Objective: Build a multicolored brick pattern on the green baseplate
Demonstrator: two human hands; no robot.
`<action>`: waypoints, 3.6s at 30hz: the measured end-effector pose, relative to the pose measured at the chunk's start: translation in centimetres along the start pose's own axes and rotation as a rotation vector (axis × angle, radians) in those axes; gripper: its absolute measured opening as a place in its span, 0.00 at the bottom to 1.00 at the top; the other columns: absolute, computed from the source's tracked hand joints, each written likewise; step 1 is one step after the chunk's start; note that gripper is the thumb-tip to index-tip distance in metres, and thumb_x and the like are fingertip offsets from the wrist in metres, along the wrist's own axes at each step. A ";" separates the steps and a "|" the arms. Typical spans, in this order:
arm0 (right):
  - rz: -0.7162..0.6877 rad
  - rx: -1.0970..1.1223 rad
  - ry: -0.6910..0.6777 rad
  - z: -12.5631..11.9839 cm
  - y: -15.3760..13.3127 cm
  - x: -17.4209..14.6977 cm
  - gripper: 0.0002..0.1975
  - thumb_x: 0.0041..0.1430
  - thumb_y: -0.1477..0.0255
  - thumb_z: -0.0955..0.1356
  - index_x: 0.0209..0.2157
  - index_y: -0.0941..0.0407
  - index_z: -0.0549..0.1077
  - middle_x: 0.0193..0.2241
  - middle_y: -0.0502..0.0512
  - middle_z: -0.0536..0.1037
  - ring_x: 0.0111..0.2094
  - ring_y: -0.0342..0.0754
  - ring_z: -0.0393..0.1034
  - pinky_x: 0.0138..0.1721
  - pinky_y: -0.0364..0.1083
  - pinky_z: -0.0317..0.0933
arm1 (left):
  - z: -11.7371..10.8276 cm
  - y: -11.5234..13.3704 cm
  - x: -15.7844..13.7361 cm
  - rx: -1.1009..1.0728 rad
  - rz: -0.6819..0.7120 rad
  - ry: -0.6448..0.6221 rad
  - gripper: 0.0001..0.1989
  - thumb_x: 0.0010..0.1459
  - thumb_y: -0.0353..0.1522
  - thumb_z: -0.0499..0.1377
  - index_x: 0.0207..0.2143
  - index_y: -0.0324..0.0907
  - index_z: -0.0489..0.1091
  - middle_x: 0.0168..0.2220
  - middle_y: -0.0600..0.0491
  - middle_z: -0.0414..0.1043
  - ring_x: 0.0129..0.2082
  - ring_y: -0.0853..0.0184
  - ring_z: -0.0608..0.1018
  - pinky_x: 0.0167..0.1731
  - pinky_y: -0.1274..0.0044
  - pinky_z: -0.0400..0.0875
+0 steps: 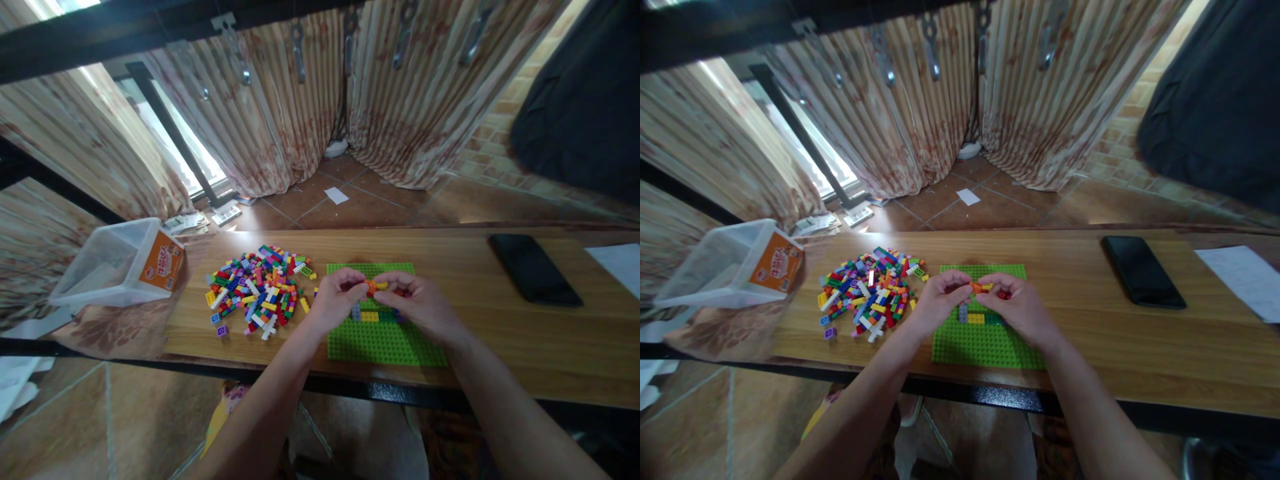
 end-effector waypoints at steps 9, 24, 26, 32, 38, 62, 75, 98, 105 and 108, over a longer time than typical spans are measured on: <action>-0.124 -0.329 0.056 -0.2 0.2 0.1 0.17 0.55 0.57 0.70 0.38 0.56 0.79 0.20 0.47 0.71 0.21 0.42 0.61 0.24 0.43 0.54 | -0.2 -0.4 0.2 0.065 0.007 0.008 0.10 0.51 0.35 0.65 0.32 0.37 0.71 0.25 0.56 0.71 0.23 0.74 0.73 0.26 0.81 0.68; -0.068 -0.639 -0.059 -2.7 1.1 0.6 0.18 0.58 0.58 0.66 0.41 0.54 0.80 0.19 0.48 0.73 0.21 0.44 0.64 0.24 0.44 0.55 | -1.6 -0.6 0.6 0.410 0.068 0.078 0.04 0.54 0.29 0.60 0.34 0.38 0.73 0.26 0.55 0.73 0.25 0.72 0.73 0.27 0.81 0.66; -0.078 -0.645 -0.054 -2.6 1.0 0.6 0.18 0.58 0.58 0.66 0.41 0.53 0.80 0.19 0.48 0.74 0.20 0.44 0.64 0.24 0.44 0.55 | -1.6 -0.6 0.6 0.418 0.071 0.072 0.04 0.55 0.29 0.60 0.34 0.38 0.73 0.26 0.55 0.73 0.26 0.72 0.73 0.27 0.81 0.66; -0.087 -0.616 -0.030 -2.8 1.4 0.5 0.17 0.57 0.57 0.67 0.39 0.52 0.82 0.20 0.49 0.76 0.21 0.45 0.66 0.24 0.45 0.56 | -1.7 -0.7 0.6 0.425 0.074 0.050 0.04 0.55 0.29 0.60 0.34 0.38 0.73 0.26 0.55 0.73 0.26 0.71 0.73 0.27 0.81 0.65; -0.028 -0.556 0.013 -2.9 1.8 0.6 0.17 0.54 0.57 0.69 0.39 0.51 0.83 0.23 0.50 0.79 0.23 0.46 0.68 0.25 0.45 0.58 | -1.7 -0.6 0.6 0.445 0.080 0.051 0.04 0.55 0.29 0.60 0.34 0.38 0.73 0.28 0.54 0.74 0.27 0.71 0.73 0.28 0.80 0.66; -0.139 -0.685 0.083 -3.1 1.8 0.6 0.15 0.54 0.57 0.69 0.36 0.50 0.82 0.22 0.50 0.79 0.21 0.46 0.67 0.25 0.46 0.57 | -1.8 -0.4 0.6 0.498 0.082 0.038 0.05 0.55 0.28 0.59 0.34 0.38 0.74 0.28 0.54 0.74 0.27 0.70 0.74 0.28 0.80 0.66; -0.011 -0.387 0.063 -3.0 2.7 0.8 0.15 0.50 0.58 0.72 0.37 0.51 0.83 0.33 0.52 0.84 0.31 0.50 0.75 0.33 0.47 0.66 | -1.7 -0.3 0.4 0.523 0.065 0.038 0.06 0.55 0.28 0.59 0.35 0.38 0.75 0.30 0.53 0.76 0.29 0.70 0.75 0.29 0.80 0.67; 0.006 -0.546 0.112 -3.5 2.9 1.0 0.19 0.49 0.56 0.72 0.39 0.53 0.82 0.19 0.49 0.76 0.19 0.44 0.64 0.21 0.44 0.53 | -1.6 -0.2 0.5 0.538 0.071 0.026 0.06 0.55 0.28 0.59 0.35 0.38 0.75 0.31 0.54 0.76 0.29 0.70 0.74 0.30 0.80 0.67; -0.010 -0.520 0.137 -3.6 2.2 1.0 0.20 0.50 0.55 0.70 0.38 0.55 0.82 0.20 0.50 0.76 0.20 0.45 0.66 0.22 0.44 0.55 | -1.7 -0.2 0.5 0.560 0.068 0.022 0.07 0.57 0.28 0.59 0.37 0.37 0.74 0.32 0.53 0.76 0.30 0.71 0.74 0.30 0.81 0.68; -0.002 -0.543 0.168 -3.5 1.9 1.0 0.18 0.50 0.57 0.69 0.36 0.54 0.82 0.19 0.50 0.75 0.20 0.45 0.65 0.23 0.45 0.55 | -1.4 0.1 0.2 0.622 0.071 0.009 0.07 0.58 0.28 0.57 0.38 0.38 0.75 0.32 0.53 0.77 0.30 0.70 0.75 0.31 0.80 0.69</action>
Point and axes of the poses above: each hand's wrist, its own x-axis towards the middle knuckle, its own z-axis out of the palm, y = z × x, the point moved 4 cm from there along x, towards the middle knuckle
